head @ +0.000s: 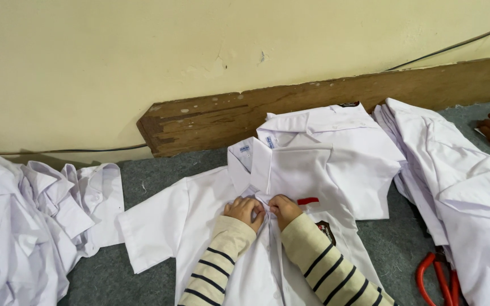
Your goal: Folding a white school shirt on a work table in a garment factory
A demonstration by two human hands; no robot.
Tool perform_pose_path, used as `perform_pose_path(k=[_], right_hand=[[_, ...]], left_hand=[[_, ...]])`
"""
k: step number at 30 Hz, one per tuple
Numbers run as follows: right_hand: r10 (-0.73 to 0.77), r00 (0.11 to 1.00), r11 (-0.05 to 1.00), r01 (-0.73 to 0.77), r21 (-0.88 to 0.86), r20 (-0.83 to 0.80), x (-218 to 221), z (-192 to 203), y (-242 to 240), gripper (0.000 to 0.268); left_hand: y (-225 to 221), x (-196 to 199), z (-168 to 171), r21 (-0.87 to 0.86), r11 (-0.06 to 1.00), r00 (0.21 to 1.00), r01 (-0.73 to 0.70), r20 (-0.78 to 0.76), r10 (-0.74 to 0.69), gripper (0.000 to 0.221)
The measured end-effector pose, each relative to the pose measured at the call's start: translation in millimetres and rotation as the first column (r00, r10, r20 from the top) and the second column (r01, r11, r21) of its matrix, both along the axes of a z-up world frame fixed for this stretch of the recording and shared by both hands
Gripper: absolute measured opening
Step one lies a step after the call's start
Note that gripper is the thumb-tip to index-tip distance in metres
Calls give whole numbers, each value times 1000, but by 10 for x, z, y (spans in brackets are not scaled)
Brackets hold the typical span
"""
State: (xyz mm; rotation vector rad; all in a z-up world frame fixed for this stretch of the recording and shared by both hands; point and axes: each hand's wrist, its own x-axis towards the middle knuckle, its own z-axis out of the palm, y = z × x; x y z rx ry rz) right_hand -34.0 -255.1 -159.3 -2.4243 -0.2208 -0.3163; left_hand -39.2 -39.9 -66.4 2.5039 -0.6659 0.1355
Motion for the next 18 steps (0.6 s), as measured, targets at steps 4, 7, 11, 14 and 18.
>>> perform_pose_path(k=[4, 7, 11, 14, 18], right_hand=[[-68, 995, 978, 82, 193, -76, 61, -123, -10, 10], [-116, 981, 965, 148, 218, -155, -69, 116, 66, 9], [-161, 973, 949, 199, 247, -166, -112, 265, 169, 11], [-136, 986, 949, 156, 275, -92, -196, 408, 224, 15], [-157, 987, 957, 158, 243, -22, -265, 499, 239, 18]], left_hand=[[-4, 116, -196, -63, 998, 1000, -3, 11, 4, 15], [-6, 110, -244, -83, 996, 1000, -6, 8, 6, 14], [-10, 135, -274, -113, 994, 999, -6, 31, 9, 16], [-4, 109, -221, -113, 994, 999, -4, 47, 10, 17], [-15, 135, -274, -117, 993, 999, 5, 37, -1, 17]])
